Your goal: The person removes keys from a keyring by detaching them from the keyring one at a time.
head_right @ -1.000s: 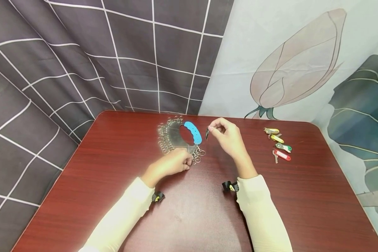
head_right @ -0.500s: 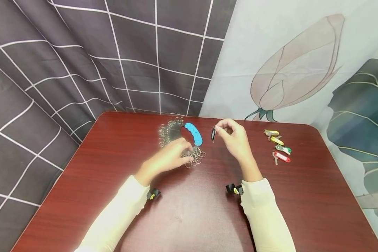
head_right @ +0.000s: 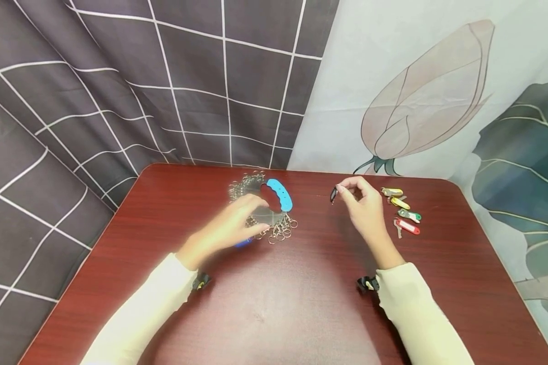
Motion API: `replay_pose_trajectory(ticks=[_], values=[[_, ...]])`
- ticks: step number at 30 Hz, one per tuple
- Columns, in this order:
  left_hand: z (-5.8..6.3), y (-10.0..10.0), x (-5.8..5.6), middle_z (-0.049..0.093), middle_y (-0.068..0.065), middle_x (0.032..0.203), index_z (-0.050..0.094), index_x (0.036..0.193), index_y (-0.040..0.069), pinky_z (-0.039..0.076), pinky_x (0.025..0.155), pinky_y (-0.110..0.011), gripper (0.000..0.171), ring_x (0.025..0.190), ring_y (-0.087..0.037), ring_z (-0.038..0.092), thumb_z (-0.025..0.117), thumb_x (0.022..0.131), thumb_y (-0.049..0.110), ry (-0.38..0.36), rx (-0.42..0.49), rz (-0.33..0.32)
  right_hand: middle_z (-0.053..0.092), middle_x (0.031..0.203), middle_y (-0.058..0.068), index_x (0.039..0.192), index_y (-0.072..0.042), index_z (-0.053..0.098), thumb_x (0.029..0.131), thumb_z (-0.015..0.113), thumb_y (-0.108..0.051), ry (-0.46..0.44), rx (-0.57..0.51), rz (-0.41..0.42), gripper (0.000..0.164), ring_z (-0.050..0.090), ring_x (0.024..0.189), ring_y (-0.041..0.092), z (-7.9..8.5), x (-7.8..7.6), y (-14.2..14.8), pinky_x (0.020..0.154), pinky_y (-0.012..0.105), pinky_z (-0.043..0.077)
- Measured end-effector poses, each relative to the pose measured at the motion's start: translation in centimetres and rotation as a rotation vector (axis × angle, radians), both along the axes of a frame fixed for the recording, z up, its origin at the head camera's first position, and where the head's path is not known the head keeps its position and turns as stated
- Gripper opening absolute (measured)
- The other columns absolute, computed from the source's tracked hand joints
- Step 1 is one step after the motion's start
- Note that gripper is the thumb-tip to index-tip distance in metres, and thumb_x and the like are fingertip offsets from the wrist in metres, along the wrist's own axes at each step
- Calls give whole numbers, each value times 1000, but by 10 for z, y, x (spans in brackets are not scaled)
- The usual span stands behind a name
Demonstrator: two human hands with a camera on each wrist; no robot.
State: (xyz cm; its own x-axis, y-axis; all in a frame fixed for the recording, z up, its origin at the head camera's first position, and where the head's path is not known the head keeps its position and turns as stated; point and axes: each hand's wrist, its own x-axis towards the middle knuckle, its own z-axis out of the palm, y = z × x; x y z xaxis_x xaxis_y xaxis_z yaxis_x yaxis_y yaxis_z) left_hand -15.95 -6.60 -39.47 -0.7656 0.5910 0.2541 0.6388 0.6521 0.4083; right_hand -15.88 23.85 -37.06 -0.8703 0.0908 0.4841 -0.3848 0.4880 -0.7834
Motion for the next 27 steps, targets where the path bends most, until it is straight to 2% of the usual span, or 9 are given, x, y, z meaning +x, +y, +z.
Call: replay_pose_trajectory(ticks=[2, 6, 9, 12, 16, 22, 24, 27], values=[[-1, -5, 1, 57, -2, 122, 57, 124, 12, 49, 96, -37, 48, 112, -16, 51, 69, 87, 39, 25, -12, -2, 60, 76, 5, 94, 9, 64, 90, 65, -4, 10, 2, -30, 13, 53, 67, 10, -3, 2, 8, 58, 11, 41], [-5, -14, 5, 57, -3, 119, 59, 121, 9, 49, 95, -36, 46, 110, -16, 50, 70, 86, 37, 77, -6, -22, 60, 80, -2, 96, 2, 66, 90, 67, -11, -6, 61, -96, 14, 50, 69, 8, -23, -2, 35, 58, 12, 39], [-8, -21, 8, 59, -5, 115, 59, 119, 9, 49, 94, -36, 46, 108, -17, 51, 71, 85, 36, 95, -7, -33, 60, 84, -8, 97, -2, 68, 90, 68, -15, -28, 129, -139, 14, 51, 71, 6, -40, -5, 57, 58, 11, 38], [-10, -27, 10, 60, -6, 113, 59, 120, 8, 49, 94, -38, 47, 107, -18, 53, 73, 84, 37, 101, -22, -37, 60, 89, -13, 97, -2, 69, 89, 69, -14, -25, 172, -171, 14, 53, 73, 1, -46, 1, 74, 61, 8, 38], [-15, -32, 13, 59, -4, 114, 58, 122, 9, 48, 95, -38, 51, 108, -19, 53, 72, 84, 40, 114, -65, -38, 61, 88, -13, 95, -4, 69, 88, 70, -13, -11, 207, -197, 12, 54, 74, -6, -54, 12, 93, 65, 4, 39], [-21, -41, 16, 58, -5, 117, 57, 124, 7, 48, 95, -39, 56, 108, -21, 53, 70, 84, 44, 150, -116, -80, 65, 85, 1, 97, -6, 71, 87, 70, -8, -14, 232, -190, 10, 56, 68, -7, -60, 25, 116, 56, 2, 42], [-23, -43, 16, 58, -6, 117, 58, 124, 6, 48, 95, -40, 56, 106, -21, 53, 71, 84, 43, 160, -123, -91, 66, 84, -2, 97, -6, 71, 87, 70, -8, -18, 241, -198, 11, 56, 67, -7, -60, 29, 122, 56, 2, 42], [-23, -46, 18, 58, -6, 114, 58, 123, 6, 49, 92, -41, 55, 104, -21, 53, 72, 83, 42, 169, -127, -103, 63, 86, -12, 98, -6, 70, 87, 70, -9, -22, 275, -214, 11, 54, 72, -10, -59, 35, 132, 62, 1, 40]])
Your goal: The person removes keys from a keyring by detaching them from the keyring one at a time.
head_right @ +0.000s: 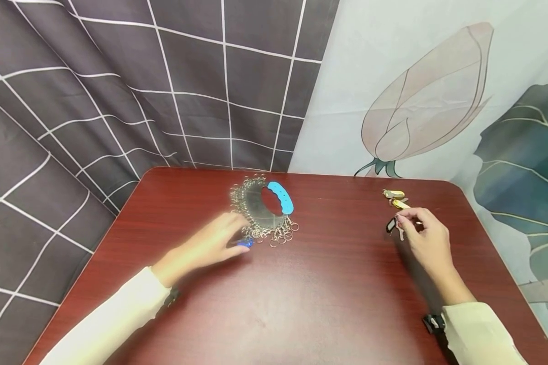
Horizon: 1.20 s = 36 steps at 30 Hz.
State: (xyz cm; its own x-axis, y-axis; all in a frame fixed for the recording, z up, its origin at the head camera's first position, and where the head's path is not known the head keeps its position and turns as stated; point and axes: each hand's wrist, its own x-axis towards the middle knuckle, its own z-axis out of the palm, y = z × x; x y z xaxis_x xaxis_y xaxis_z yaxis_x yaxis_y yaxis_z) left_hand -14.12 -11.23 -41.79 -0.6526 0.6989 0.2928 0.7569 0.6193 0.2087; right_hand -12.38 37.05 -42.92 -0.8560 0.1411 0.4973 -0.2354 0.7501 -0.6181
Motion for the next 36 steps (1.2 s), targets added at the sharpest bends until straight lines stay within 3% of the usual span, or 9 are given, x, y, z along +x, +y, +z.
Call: replay_pose_trajectory(ticks=[3, 8, 12, 16, 19, 22, 29, 36], values=[[0, -3, 3, 57, -6, 112, 58, 121, 5, 49, 90, -42, 55, 102, -22, 53, 73, 83, 42, -4, -2, -10, 59, 89, -15, 98, -6, 70, 87, 70, -10, -10, 71, -14, 12, 49, 75, -16, 2, 6, 11, 65, 3, 38], [1, -6, 6, 57, -5, 114, 58, 122, 7, 49, 89, -42, 56, 102, -22, 53, 71, 83, 45, 0, -36, 3, 62, 87, 4, 98, -6, 68, 87, 71, -9, -52, 212, 0, 12, 40, 72, -15, 7, 14, 28, 59, 16, 37], [2, -7, 7, 57, -5, 115, 57, 122, 9, 49, 89, -42, 55, 102, -23, 52, 71, 83, 45, 5, -47, 8, 63, 87, 14, 94, -6, 67, 81, 72, -2, -50, 358, 58, 14, 47, 74, 8, 10, 15, 42, 61, 36, 39], [4, -7, 7, 57, -6, 114, 58, 122, 9, 49, 86, -42, 55, 99, -24, 52, 73, 82, 43, 8, -44, 2, 63, 81, 15, 85, -6, 64, 70, 76, 5, 2, 545, 173, 22, 53, 76, 33, 12, 12, 54, 64, 53, 41], [4, -8, 7, 57, -6, 113, 59, 122, 8, 49, 85, -42, 55, 99, -24, 52, 72, 82, 44, 8, -58, 7, 62, 77, 12, 82, -8, 64, 62, 79, 4, 37, 661, 244, 27, 54, 73, 36, 14, 9, 59, 63, 55, 43], [5, -8, 7, 57, -6, 112, 59, 121, 8, 49, 85, -42, 55, 100, -24, 52, 71, 83, 45, 3, -76, 13, 60, 75, 9, 81, -8, 64, 60, 80, 1, 40, 708, 279, 29, 53, 71, 34, 13, 4, 58, 61, 55, 46], [7, -5, 7, 57, -7, 116, 58, 123, 7, 50, 86, -43, 56, 105, -25, 52, 69, 84, 45, 9, -93, 14, 56, 72, 5, 80, -10, 61, 62, 79, 1, 18, 719, 361, 28, 52, 65, 28, 3, -14, 43, 55, 50, 45], [3, -2, 1, 58, -13, 124, 58, 126, 5, 51, 86, -47, 58, 114, -28, 52, 71, 83, 43, 30, -99, 8, 54, 71, 1, 75, -16, 60, 64, 78, 3, -13, 741, 421, 28, 53, 62, 24, -3, -27, 34, 52, 45, 46]])
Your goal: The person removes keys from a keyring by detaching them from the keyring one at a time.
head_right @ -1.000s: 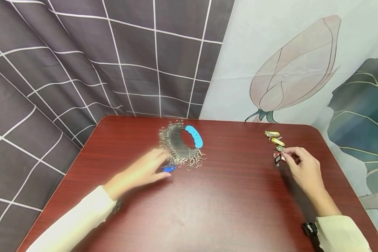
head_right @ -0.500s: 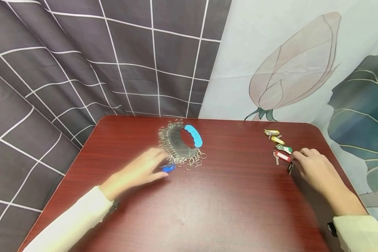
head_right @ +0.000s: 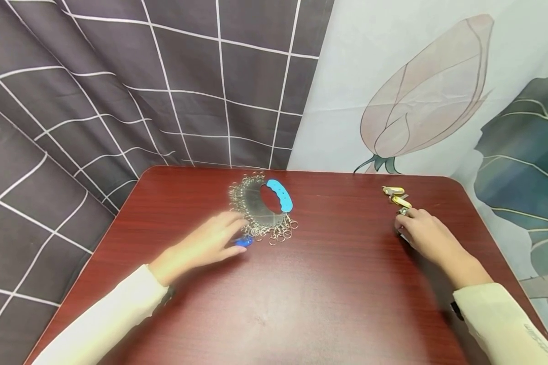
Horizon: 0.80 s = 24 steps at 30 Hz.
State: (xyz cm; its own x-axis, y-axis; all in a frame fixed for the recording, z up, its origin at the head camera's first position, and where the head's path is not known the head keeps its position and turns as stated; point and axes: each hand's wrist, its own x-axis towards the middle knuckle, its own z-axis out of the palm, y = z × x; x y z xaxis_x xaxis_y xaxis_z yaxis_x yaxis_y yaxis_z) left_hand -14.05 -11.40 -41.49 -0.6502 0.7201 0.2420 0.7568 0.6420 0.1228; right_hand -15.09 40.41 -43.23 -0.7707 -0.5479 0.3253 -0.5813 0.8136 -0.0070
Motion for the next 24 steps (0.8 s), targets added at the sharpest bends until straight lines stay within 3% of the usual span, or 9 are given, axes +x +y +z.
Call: replay_pose_trajectory(ticks=[5, 9, 16, 24], values=[[-4, 1, -3, 58, -10, 111, 62, 114, 7, 51, 80, -43, 45, 99, -28, 53, 71, 84, 39, -12, -62, 53, 52, 70, 1, 74, -16, 60, 71, 74, 5, -108, 72, -43, 25, 50, 61, 20, 2, -7, -7, 51, 39, 44], [-3, 7, -1, 54, -8, 97, 62, 101, 8, 49, 72, -40, 34, 85, -26, 49, 72, 84, 35, -21, -110, 116, 53, 70, 0, 75, -14, 63, 71, 75, 5, -116, 57, -19, 23, 51, 61, 18, 3, -10, -11, 52, 39, 46], [-4, 19, -1, 54, -6, 94, 62, 100, 7, 52, 76, -41, 32, 86, -25, 53, 72, 84, 33, -136, -100, 161, 54, 75, 1, 80, -11, 64, 73, 74, 0, -113, -9, 8, 17, 54, 66, 17, 5, -11, -32, 57, 42, 51], [-9, 31, -5, 52, -4, 93, 61, 100, 9, 52, 75, -39, 30, 86, -22, 52, 71, 85, 33, -220, -84, 216, 60, 81, 4, 86, -8, 65, 80, 72, -2, -136, -65, 51, 11, 57, 71, 19, 23, -14, -78, 62, 43, 51]])
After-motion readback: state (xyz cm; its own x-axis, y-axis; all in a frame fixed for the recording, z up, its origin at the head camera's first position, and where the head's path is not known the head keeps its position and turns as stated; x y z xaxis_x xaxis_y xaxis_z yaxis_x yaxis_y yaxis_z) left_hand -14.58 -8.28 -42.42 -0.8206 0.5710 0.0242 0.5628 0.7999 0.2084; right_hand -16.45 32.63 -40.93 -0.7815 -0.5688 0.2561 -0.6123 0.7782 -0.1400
